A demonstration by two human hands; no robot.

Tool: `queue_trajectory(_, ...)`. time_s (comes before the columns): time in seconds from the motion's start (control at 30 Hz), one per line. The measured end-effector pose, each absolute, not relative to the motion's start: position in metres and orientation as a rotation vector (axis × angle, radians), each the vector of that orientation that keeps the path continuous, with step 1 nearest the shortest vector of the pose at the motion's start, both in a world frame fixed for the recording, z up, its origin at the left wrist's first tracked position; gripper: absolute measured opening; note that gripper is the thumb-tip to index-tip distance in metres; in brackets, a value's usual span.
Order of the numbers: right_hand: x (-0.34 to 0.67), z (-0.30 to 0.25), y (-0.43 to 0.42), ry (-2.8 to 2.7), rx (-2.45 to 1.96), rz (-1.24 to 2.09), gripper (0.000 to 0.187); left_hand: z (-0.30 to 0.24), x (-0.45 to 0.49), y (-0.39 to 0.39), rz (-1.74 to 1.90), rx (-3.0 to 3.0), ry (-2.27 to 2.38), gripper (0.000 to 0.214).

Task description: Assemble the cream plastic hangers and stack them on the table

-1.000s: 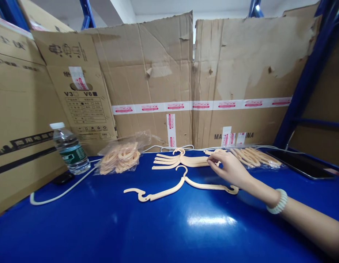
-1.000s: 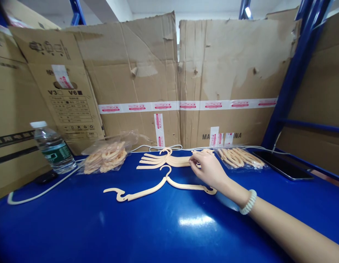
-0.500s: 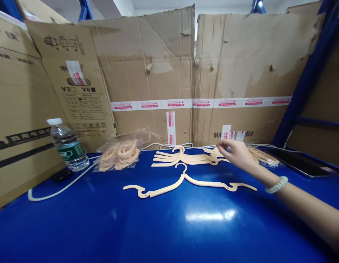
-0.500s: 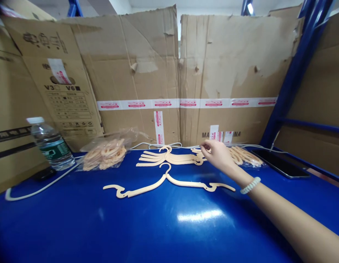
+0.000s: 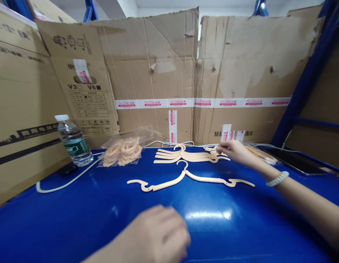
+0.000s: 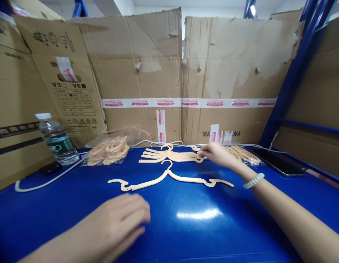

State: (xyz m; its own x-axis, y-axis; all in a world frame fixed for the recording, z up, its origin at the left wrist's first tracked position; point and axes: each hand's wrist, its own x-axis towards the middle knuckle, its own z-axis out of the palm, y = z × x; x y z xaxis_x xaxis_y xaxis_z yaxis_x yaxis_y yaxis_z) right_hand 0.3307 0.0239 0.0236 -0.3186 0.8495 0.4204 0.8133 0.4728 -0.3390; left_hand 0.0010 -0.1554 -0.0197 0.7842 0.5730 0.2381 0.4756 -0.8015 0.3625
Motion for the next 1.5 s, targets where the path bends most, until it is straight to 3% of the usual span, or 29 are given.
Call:
queue_trajectory(0.17, 0.322, 0.032, -0.006, -2.673, -1.330, 0.556, 0.027, 0.013, -0.023, -0.101, 0.315, 2.898, 1.385, 0.031)
queue_trajectory(0.23, 0.320, 0.032, -0.010, -2.725, -1.415, 0.632, 0.025, 0.011, -0.036, -0.085, 0.252, 2.868, 1.428, 0.026)
queue_trajectory(0.33, 0.321, 0.030, -0.008, -2.725, -1.512, 0.684, 0.017, 0.003, -0.048, -0.068, 0.175, 2.847, 1.340, 0.015)
queue_trajectory(0.83, 0.333, 0.029, 0.009, -2.650, -1.633, 0.706, 0.015, -0.015, -0.050, -0.041, 0.377, 3.010, 1.274, 0.019)
queue_trajectory(0.93, 0.341, 0.037, 0.006, -2.646, -1.571, 0.619, 0.021, -0.016, -0.048, -0.045, 0.480, 3.012, 1.319, 0.017)
queue_trajectory(1.07, 0.368, 0.054, 0.013, -2.357, -1.451, 0.249, 0.034, -0.011, -0.037, -0.063, 0.630, 3.035, 1.227, 0.023)
queue_trajectory(1.23, 0.388, 0.054, 0.047, -2.048, -1.605, -0.154, 0.026, -0.005, -0.010, -0.088, 0.509, 2.923, 0.929, 0.020)
queue_trajectory(1.33, 0.382, 0.044, 0.071, -2.152, -1.669, -0.191, 0.017, -0.011, 0.002, -0.091, 0.546, 2.806, 0.854, 0.019)
queue_trajectory(1.5, 0.373, 0.025, 0.101, -2.283, -1.777, -0.177, 0.021, -0.022, 0.006, -0.085, 0.636, 2.722, 0.793, 0.019)
